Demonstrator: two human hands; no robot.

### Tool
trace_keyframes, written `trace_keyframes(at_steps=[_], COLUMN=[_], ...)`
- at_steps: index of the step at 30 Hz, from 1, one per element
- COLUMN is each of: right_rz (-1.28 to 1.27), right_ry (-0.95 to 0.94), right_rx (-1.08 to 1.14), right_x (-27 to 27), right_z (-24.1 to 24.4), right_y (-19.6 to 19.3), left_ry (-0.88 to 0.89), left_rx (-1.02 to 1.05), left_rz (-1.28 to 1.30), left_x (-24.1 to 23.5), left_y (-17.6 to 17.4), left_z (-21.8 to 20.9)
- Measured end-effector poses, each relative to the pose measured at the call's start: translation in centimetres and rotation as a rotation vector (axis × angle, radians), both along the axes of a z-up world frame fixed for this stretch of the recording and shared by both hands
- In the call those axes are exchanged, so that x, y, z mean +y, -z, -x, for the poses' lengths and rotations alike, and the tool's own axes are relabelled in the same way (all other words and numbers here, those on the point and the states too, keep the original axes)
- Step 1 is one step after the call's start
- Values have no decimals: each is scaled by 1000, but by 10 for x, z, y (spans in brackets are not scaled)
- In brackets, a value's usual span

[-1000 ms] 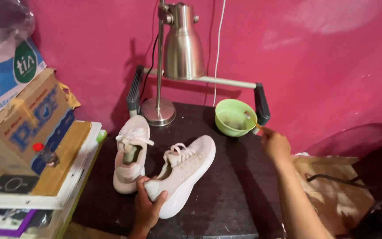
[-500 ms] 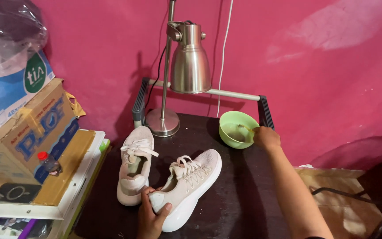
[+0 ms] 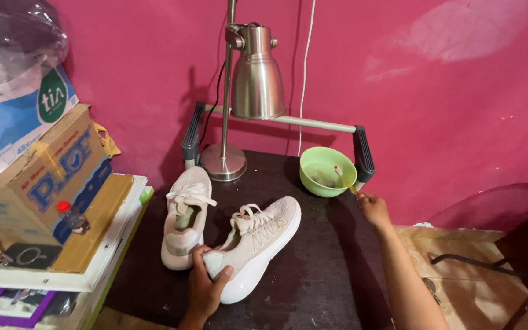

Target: The person scrubs a white sneaker with a toothbrush, repeatedly dipping the brush into a green bowl of water. They clean the upper, sides, and sole of the shoe while holding it on a table.

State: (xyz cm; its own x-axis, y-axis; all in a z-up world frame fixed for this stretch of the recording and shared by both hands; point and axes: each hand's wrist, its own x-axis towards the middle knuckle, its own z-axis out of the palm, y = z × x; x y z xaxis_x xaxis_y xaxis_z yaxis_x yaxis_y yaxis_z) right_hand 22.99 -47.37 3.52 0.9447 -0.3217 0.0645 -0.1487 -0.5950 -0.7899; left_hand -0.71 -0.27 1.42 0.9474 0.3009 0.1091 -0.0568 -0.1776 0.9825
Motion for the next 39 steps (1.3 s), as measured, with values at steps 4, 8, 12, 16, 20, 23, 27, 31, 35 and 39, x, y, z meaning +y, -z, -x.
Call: trace_keyframes(at_steps=[4,8,12,16,20,23,27,31,35,39], right_rz=[-121,611,698,348,122,-213,488,-22,460,426], right_ry=[10,1,20,-94,-461,-637,-697,64,-310,-515], right_rx=[-295,-48,-57,-258,-407,-327,-234,680,-209,-450], right_x=[29,57,49,39,114,161,183,188,139,191], right_z=[29,63,56,59,176,254,328,284,272,335], right_y=[-35,-67,-58,-24,-39,14,67,-6,60,57], left_ry=[-7,-15,-1,58,67,66,60,53,41,41], left_rx=[37,-41,-76,-93,-82,-39,2,14,31,44], left_rz=[-10,12,9,57,44,57,126,113,162,170], left_x=[-2,-4,0,2,1,1,1,3,5,6], left_y=[-5,-2,8,-4,-3,-13,-12,-12,-7,-6], left_z=[2,3,-1,3,2,3,3,1,-4,-3])
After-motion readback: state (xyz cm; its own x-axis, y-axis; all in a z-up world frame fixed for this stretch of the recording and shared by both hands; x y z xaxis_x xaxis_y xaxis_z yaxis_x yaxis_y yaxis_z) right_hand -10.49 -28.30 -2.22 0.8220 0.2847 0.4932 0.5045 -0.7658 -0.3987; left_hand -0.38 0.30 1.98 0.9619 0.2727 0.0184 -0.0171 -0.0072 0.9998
